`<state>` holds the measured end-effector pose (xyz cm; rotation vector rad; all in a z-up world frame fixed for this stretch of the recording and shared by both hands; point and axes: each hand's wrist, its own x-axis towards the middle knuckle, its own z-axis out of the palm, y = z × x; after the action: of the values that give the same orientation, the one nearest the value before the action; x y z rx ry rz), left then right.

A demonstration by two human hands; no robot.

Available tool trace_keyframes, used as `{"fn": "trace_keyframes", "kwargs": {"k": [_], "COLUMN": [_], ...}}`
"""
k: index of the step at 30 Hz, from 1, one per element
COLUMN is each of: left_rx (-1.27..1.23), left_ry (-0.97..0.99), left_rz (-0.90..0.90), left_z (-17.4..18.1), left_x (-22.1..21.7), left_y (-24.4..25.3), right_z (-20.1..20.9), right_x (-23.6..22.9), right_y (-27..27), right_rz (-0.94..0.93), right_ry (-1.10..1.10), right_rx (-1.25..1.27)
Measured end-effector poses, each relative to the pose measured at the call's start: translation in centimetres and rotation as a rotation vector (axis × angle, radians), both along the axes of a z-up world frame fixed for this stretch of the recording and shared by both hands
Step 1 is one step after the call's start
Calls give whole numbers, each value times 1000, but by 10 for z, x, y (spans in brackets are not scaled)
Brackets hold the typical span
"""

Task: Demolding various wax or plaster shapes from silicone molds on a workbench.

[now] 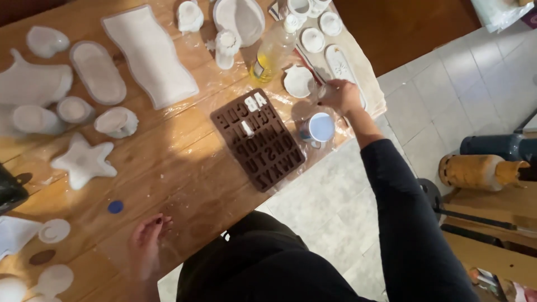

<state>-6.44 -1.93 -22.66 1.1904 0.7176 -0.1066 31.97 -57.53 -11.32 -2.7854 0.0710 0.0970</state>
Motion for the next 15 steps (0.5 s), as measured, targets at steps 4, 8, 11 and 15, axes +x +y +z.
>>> {"fn": "trace_keyframes", "kwargs": {"k": [4,8,11,15], "left_rx": [-63,-20,7,-43], "left_ry": [-56,-29,-1,-49], "left_rz": [-30,-33,-26,-9], "left_z": [-24,-23,-20,-17], "left_x": [-3,-4,-1,-3], "left_y": [-3,-5,-7,-3], "right_z": [-28,-32,-30,-41], "right_x": [9,4,7,16], "right_y": [-8,-10,-8,-33], "right_rz": [178,116,147,282], "right_ry": [26,81,69,19], "right_rx": [-147,-121,-115,-137]}}
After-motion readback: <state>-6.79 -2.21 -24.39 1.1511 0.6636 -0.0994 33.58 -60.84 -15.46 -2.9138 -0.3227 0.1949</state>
